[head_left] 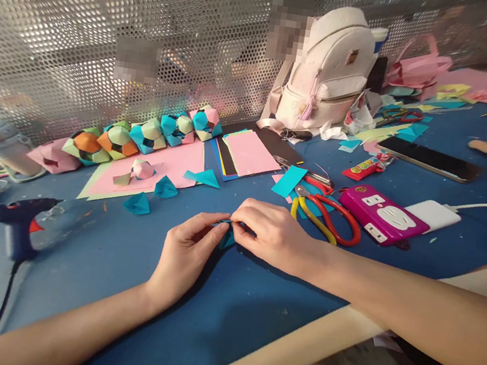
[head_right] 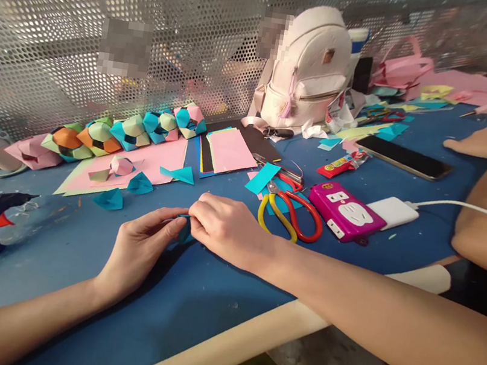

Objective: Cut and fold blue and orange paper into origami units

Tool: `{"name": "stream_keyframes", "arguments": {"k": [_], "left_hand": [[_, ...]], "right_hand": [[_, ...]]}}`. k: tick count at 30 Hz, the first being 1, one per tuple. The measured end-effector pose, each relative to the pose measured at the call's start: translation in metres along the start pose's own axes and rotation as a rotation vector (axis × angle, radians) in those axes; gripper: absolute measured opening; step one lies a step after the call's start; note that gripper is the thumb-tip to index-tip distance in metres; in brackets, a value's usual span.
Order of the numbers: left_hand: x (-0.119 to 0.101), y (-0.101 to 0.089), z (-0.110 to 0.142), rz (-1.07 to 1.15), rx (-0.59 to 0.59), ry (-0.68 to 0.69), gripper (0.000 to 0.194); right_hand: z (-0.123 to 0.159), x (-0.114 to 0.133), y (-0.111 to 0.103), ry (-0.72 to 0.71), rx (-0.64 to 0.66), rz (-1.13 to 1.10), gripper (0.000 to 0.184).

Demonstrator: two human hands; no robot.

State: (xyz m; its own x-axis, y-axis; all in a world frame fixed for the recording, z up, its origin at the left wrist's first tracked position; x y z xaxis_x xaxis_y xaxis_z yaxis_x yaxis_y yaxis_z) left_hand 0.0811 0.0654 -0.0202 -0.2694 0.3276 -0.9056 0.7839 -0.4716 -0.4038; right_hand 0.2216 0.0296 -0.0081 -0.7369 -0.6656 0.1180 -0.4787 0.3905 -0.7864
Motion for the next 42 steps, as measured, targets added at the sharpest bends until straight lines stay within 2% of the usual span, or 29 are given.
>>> {"name": "stream_keyframes", "arguments": {"k": [5,11,16,26,33,42], "left_hand": [[0.002,-0.002,0.000,-0.006,-0.028,-0.009,0.019],[0.023,-0.009,-0.002,0.154,-0.093,-0.069,0.029],[0.030,-0.008,-0.004,0.221,-0.084,-0.082,0.030],[0.024,-0.004,-0.004,0.272,-0.048,-0.091,0.031],[0.013,-0.001,-0.004,0.202,0.014,-0.080,0.026],[0.011,-0.001,-0.004,0.139,0.028,-0.050,0.020]], "right_hand": [[-0.001,0.000,0.000,0.020,0.000,-0.087,0.014],[0.000,-0.013,0.006,0.153,0.055,-0.214,0.007],[0.000,-0.016,0.010,0.143,0.052,-0.226,0.007],[-0.003,-0.021,0.008,0.162,0.036,-0.322,0.015],[-0.002,-0.017,0.002,0.114,0.039,-0.234,0.017],[0.000,-0.010,-0.003,0.006,0.097,-0.106,0.020]]}}
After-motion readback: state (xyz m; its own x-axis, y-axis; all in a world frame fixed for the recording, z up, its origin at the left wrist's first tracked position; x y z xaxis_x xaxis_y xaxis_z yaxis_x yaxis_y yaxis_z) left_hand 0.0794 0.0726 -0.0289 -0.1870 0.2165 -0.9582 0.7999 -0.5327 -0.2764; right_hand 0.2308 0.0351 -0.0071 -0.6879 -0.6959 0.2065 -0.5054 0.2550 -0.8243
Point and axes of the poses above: each hand's wrist, its own z-axis away from the middle knuckle, its own y-axis out of the palm, x = y × z, the point moved 5 cm from there along -z, towards the middle knuckle, and after that the axes turned 15 degrees about x, right-handed, at the moved point
